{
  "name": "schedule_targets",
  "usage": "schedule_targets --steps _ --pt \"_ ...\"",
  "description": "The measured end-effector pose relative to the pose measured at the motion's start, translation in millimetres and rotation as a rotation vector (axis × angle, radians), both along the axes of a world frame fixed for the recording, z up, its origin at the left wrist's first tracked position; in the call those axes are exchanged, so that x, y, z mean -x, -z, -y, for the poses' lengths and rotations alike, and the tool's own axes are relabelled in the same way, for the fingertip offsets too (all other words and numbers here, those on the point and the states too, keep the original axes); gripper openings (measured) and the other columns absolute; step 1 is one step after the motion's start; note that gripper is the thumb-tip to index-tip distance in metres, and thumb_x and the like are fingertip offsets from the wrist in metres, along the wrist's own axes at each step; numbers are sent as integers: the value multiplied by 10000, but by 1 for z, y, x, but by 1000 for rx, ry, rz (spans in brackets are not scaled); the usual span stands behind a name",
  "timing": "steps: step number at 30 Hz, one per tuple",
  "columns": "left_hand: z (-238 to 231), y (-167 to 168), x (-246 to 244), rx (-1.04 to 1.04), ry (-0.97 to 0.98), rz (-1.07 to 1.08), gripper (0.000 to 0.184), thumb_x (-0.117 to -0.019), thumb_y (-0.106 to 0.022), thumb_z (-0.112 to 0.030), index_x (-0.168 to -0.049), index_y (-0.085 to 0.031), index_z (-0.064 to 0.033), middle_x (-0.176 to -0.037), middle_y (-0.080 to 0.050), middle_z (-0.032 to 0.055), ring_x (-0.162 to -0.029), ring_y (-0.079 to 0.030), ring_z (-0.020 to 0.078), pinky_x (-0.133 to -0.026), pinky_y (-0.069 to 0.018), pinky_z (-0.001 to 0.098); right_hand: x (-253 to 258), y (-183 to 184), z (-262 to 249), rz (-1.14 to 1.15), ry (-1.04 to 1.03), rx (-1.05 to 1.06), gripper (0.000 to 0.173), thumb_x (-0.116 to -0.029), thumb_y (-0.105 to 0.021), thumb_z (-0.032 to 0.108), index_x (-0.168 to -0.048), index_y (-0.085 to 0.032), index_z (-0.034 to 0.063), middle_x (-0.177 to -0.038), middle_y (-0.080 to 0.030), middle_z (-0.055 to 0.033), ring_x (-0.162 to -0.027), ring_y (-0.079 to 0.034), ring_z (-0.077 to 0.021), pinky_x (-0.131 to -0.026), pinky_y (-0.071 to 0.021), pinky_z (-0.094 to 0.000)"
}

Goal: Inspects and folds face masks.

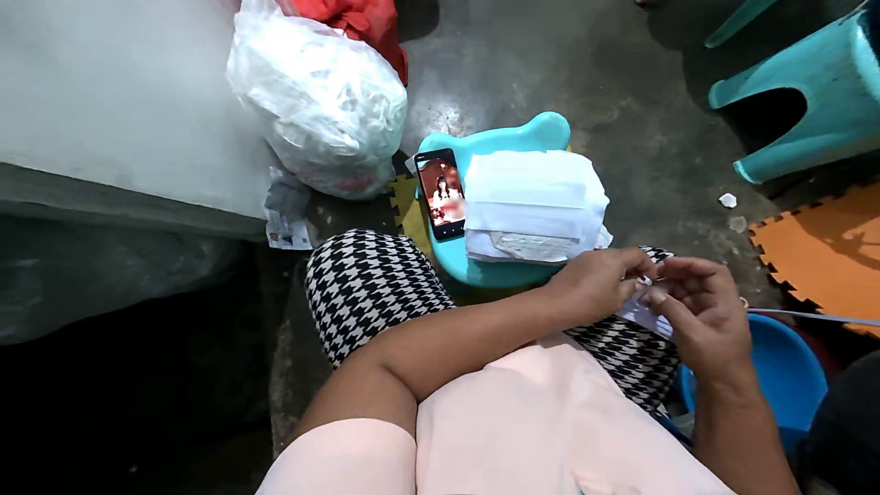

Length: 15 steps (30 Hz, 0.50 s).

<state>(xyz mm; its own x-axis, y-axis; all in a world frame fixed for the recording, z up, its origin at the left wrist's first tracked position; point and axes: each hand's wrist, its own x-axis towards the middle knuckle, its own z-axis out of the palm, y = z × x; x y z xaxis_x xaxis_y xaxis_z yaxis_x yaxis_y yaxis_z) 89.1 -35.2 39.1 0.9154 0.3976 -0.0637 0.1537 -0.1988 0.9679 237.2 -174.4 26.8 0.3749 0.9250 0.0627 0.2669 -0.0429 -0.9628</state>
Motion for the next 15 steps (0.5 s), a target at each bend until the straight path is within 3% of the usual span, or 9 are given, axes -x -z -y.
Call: schedule_targets --steps 6,15 --pt "2 2 2 -79 -26 52 186 -1021 -563 -67 -1117 -679 42 -1033 -707 165 -925 -684 245 -876 -547 410 5 -4 -2 43 17 20 313 -863 -651 37 -1165 -569 60 -1019 -669 71 -872 -653 0 -782 -565 -173" --pt "-1 1 1 8 -18 -9 211 -1026 -572 -76 -1178 -666 37 -1039 -711 164 -928 -684 229 -884 -543 388 3 -2 -1 -46 56 -41 368 -862 -710 53 -1191 -568 138 -960 -672 122 -809 -652 0 -733 -569 -171"
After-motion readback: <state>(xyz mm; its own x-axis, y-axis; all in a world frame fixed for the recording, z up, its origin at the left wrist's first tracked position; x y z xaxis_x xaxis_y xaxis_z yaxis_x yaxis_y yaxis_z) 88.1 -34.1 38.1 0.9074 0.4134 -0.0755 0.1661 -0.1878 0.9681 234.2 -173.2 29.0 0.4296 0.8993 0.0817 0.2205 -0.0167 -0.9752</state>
